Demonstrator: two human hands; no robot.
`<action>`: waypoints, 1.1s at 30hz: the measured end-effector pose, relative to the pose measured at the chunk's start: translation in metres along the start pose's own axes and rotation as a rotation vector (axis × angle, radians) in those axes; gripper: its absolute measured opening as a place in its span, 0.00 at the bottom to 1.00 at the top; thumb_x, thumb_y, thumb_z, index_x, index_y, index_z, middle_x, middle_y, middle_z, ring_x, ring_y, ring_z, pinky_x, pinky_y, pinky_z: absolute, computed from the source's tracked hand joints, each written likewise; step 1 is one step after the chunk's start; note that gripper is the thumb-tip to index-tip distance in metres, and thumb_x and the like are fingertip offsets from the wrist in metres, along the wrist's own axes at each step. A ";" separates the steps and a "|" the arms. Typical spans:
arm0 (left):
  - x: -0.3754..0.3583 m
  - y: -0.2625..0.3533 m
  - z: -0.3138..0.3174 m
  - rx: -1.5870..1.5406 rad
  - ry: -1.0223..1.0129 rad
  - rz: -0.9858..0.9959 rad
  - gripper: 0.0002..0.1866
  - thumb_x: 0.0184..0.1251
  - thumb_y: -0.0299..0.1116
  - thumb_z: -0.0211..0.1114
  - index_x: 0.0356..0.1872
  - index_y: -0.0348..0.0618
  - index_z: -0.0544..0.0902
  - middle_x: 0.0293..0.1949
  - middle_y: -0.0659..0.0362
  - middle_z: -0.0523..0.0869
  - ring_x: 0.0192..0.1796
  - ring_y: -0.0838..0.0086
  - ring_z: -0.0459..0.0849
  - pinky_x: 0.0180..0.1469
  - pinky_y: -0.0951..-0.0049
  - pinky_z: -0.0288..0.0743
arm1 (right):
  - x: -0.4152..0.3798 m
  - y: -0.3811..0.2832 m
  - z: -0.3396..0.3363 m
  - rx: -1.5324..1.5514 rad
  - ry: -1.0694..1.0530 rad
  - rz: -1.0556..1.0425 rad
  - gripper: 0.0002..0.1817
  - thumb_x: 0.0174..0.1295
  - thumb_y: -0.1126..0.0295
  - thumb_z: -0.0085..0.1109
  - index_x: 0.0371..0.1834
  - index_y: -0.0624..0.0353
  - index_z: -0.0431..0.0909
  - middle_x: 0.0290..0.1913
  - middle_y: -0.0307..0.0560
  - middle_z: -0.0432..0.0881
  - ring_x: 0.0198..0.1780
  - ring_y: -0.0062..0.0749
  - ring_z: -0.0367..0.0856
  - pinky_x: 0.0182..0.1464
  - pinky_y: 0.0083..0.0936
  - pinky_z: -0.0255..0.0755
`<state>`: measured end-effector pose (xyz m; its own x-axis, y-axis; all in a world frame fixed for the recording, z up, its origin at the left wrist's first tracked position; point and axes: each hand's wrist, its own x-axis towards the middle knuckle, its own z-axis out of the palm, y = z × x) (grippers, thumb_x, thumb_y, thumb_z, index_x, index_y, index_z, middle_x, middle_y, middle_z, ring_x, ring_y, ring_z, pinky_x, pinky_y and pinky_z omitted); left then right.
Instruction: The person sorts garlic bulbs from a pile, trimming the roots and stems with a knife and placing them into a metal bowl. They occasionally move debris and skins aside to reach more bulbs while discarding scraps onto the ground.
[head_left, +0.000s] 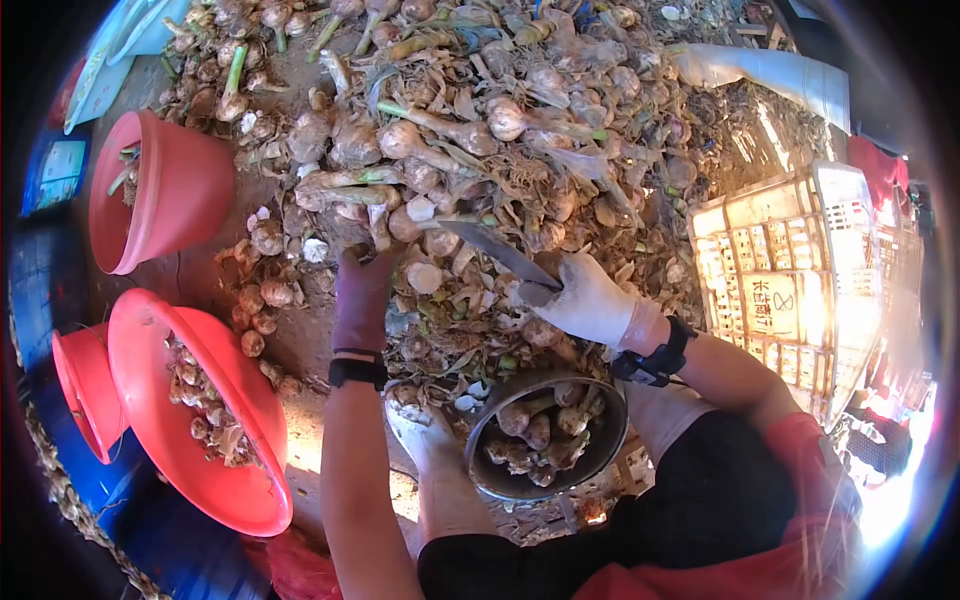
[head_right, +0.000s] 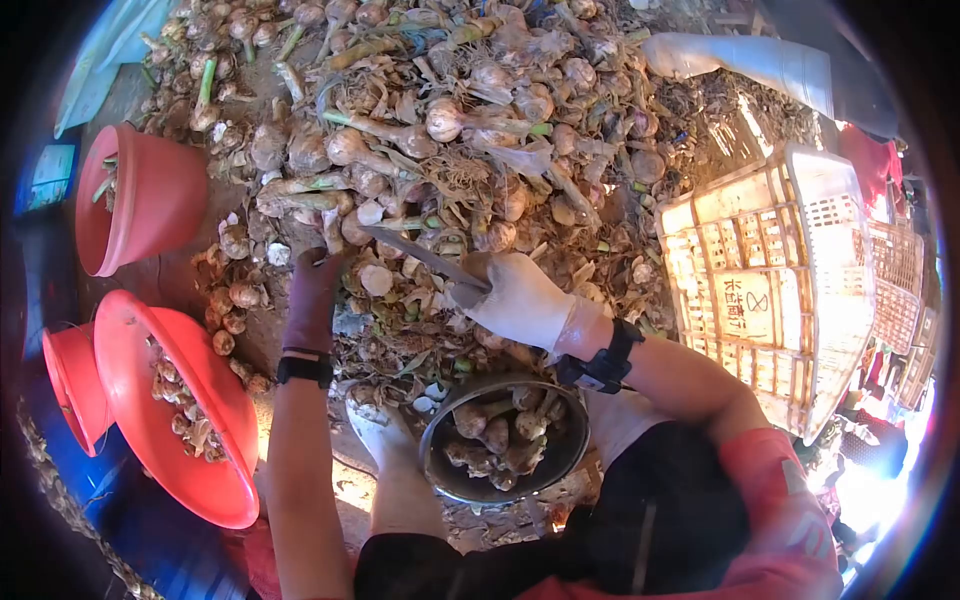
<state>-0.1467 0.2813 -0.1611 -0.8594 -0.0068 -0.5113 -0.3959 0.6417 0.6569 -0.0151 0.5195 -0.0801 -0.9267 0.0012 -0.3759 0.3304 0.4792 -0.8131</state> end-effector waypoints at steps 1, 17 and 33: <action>-0.006 0.008 0.002 -0.002 -0.001 -0.003 0.33 0.52 0.48 0.70 0.54 0.32 0.75 0.46 0.50 0.83 0.46 0.67 0.81 0.50 0.69 0.73 | 0.001 -0.008 -0.002 0.038 -0.046 0.059 0.12 0.61 0.65 0.57 0.39 0.63 0.78 0.20 0.47 0.77 0.18 0.28 0.76 0.23 0.27 0.70; -0.140 -0.018 -0.033 -0.879 -0.431 -0.052 0.21 0.54 0.12 0.50 0.51 0.39 0.73 0.43 0.56 0.79 0.49 0.72 0.80 0.50 0.71 0.78 | -0.001 -0.016 0.022 -0.335 -0.214 -0.147 0.15 0.51 0.57 0.61 0.28 0.59 0.79 0.23 0.57 0.79 0.29 0.54 0.79 0.34 0.45 0.73; -0.154 -0.030 -0.027 -0.256 -0.210 0.510 0.24 0.62 0.29 0.65 0.57 0.33 0.71 0.40 0.53 0.83 0.40 0.71 0.83 0.38 0.74 0.78 | -0.010 -0.037 0.024 -0.350 -0.177 -0.431 0.15 0.46 0.61 0.64 0.35 0.56 0.80 0.21 0.52 0.77 0.25 0.51 0.77 0.27 0.41 0.71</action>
<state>-0.0115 0.2422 -0.0871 -0.8894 0.4208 -0.1784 -0.0387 0.3196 0.9468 -0.0132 0.4805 -0.0570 -0.9106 -0.3902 -0.1366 -0.1764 0.6655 -0.7252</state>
